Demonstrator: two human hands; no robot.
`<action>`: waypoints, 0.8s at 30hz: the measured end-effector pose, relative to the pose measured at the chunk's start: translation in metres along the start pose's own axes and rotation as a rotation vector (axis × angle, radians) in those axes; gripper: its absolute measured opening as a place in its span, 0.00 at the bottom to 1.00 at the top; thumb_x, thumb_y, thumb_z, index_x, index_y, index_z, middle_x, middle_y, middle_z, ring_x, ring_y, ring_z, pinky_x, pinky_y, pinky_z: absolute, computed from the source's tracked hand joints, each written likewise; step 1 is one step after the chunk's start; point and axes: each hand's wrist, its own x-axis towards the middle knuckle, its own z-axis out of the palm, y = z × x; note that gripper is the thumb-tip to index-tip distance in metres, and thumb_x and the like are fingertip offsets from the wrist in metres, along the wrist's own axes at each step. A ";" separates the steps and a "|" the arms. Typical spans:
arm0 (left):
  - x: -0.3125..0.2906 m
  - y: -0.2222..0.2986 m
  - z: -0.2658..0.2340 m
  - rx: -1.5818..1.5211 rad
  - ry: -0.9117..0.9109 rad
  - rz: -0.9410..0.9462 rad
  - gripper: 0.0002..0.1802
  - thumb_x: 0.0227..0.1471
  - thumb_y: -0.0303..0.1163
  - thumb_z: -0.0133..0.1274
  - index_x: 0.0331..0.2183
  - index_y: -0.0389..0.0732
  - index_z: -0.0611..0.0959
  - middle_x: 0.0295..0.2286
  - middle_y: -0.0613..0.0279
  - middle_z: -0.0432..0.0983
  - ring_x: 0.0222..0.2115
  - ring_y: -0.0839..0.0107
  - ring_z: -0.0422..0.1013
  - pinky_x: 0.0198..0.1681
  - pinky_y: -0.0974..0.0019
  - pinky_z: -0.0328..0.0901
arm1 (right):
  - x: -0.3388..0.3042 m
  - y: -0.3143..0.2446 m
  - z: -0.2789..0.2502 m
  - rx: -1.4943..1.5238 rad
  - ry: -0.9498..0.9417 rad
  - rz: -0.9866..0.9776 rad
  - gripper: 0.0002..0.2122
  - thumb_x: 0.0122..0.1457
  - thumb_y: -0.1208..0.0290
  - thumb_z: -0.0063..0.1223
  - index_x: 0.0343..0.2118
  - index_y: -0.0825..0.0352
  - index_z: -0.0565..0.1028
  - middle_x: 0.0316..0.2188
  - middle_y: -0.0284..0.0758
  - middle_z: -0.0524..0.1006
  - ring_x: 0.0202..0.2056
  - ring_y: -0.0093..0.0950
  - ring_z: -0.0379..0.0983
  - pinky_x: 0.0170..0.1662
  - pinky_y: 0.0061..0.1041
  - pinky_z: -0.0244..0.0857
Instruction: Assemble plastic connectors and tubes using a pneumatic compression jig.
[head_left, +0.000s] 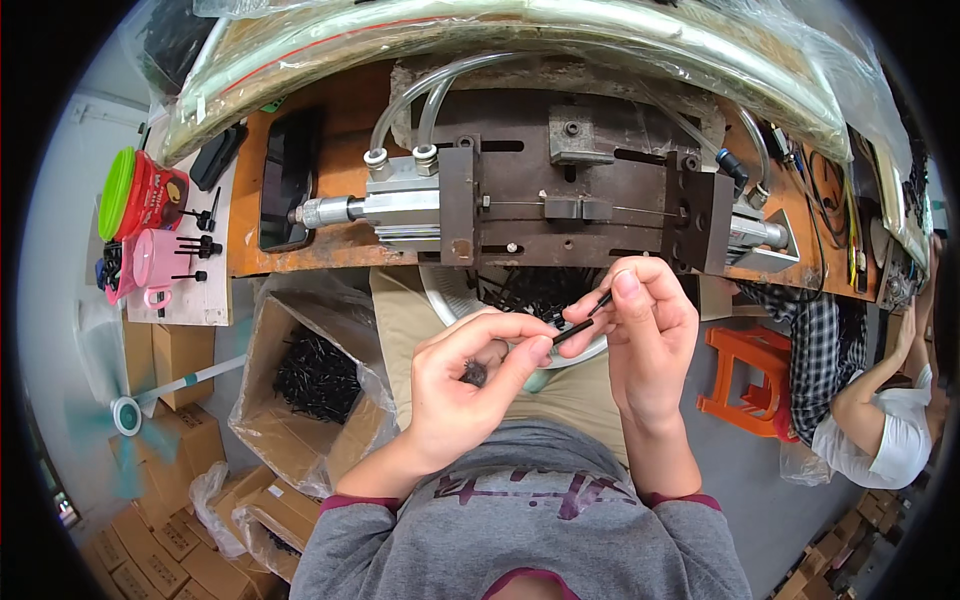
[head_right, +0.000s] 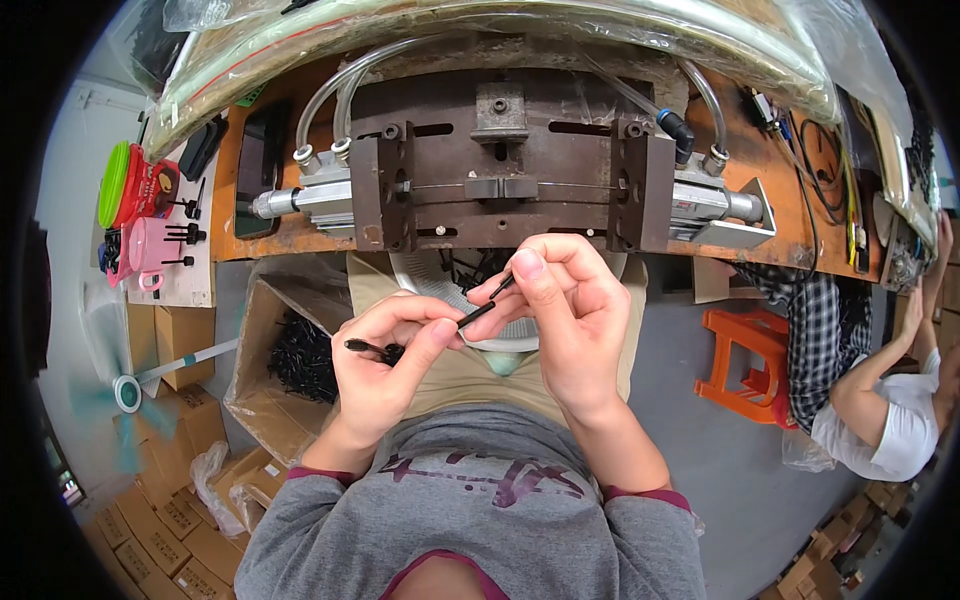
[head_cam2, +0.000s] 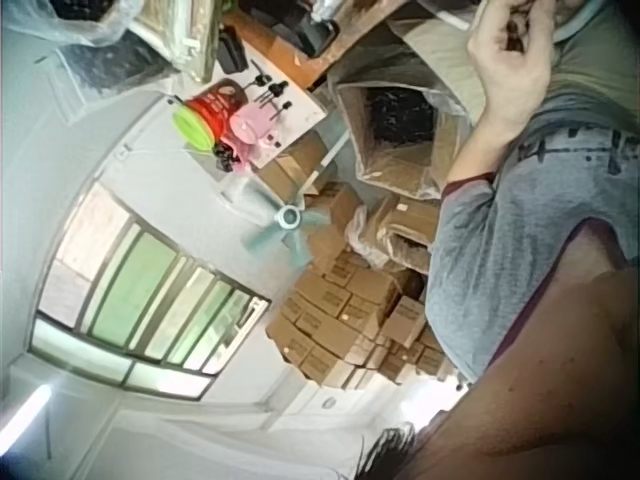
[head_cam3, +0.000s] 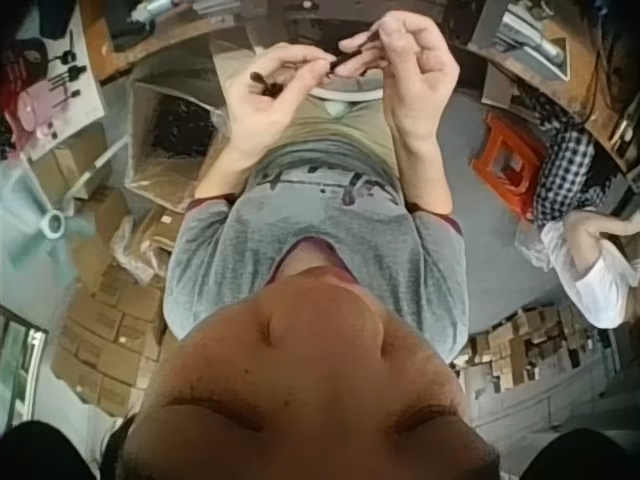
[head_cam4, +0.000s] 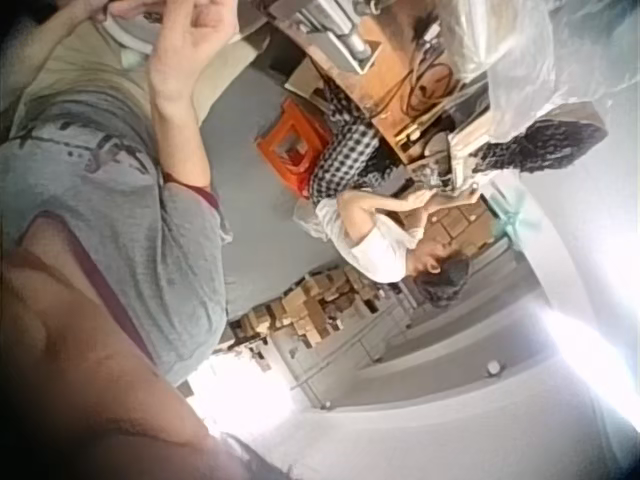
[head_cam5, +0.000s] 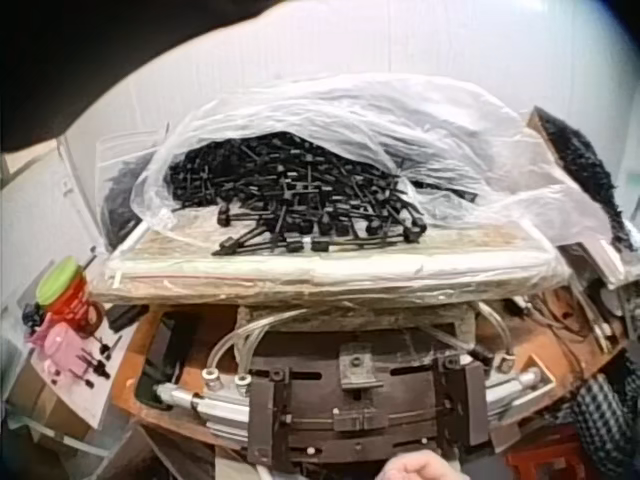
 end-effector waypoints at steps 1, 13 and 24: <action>0.000 0.000 0.002 -0.027 0.019 0.002 0.05 0.52 0.20 0.57 0.35 0.34 0.83 0.29 0.62 0.77 0.25 0.83 0.73 0.22 0.81 0.60 | 0.000 0.000 0.000 0.002 -0.004 -0.011 0.08 0.67 0.71 0.44 0.39 0.72 0.68 0.28 0.46 0.79 0.23 0.31 0.79 0.28 0.23 0.74; 0.002 -0.001 0.005 -0.043 0.064 0.035 0.07 0.52 0.19 0.57 0.36 0.34 0.84 0.27 0.63 0.77 0.23 0.84 0.71 0.22 0.81 0.59 | 0.001 0.001 0.001 -0.078 0.014 -0.113 0.07 0.66 0.73 0.45 0.40 0.73 0.68 0.29 0.47 0.79 0.25 0.31 0.80 0.29 0.23 0.74; 0.004 0.000 0.006 0.027 0.083 0.063 0.07 0.49 0.19 0.59 0.34 0.34 0.84 0.26 0.65 0.76 0.21 0.85 0.67 0.21 0.81 0.57 | -0.005 0.001 0.006 -0.166 0.000 -0.239 0.07 0.65 0.77 0.45 0.41 0.76 0.69 0.30 0.48 0.79 0.25 0.26 0.78 0.26 0.19 0.73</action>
